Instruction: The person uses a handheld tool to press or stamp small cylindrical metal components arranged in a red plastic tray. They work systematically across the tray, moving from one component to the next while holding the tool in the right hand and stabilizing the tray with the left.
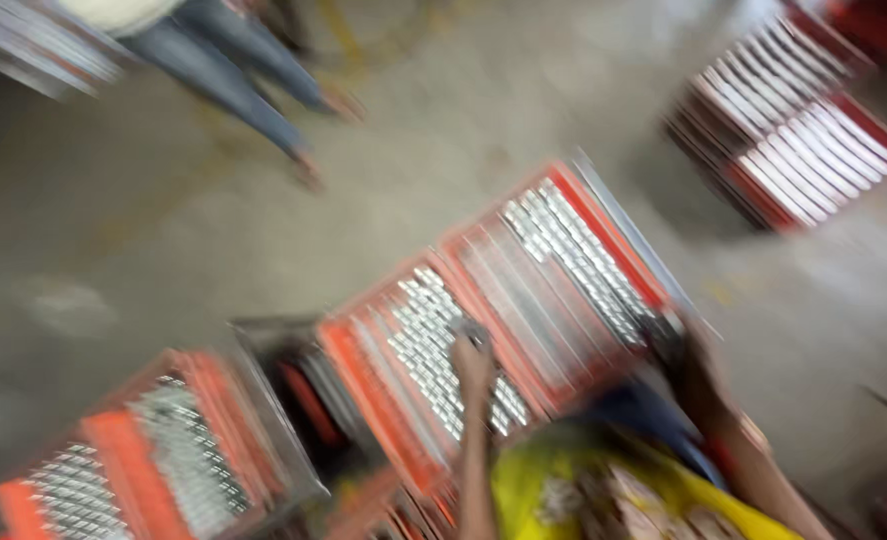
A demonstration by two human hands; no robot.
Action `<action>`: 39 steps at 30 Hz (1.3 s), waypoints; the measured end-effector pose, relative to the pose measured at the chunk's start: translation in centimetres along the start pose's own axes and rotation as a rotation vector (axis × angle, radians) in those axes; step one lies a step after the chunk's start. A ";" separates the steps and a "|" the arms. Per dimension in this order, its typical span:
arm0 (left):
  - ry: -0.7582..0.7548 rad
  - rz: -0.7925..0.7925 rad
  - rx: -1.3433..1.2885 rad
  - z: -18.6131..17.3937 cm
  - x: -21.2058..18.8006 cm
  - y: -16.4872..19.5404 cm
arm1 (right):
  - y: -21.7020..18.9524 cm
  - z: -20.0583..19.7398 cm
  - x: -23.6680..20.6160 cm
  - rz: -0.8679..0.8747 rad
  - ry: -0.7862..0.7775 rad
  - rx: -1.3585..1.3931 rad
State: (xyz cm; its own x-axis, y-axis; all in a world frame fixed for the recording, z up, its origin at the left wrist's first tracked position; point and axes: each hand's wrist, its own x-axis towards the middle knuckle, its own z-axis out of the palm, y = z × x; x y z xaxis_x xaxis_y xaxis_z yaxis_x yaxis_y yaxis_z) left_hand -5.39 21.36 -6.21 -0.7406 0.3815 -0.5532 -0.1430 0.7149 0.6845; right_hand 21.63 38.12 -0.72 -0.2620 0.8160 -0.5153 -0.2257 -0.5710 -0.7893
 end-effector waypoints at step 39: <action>-0.248 0.854 -0.231 -4.7 -12.3 5.1 | -3.3 14.0 -10.7 -0.356 -0.724 -0.492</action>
State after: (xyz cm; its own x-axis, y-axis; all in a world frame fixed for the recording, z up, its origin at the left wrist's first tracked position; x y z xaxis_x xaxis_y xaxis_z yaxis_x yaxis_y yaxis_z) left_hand -0.09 17.60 6.31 -0.4970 0.8599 0.1165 0.2404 0.0074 0.9707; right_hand 12.01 30.04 12.08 -0.8101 0.5862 -0.0146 -0.0266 -0.0616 -0.9977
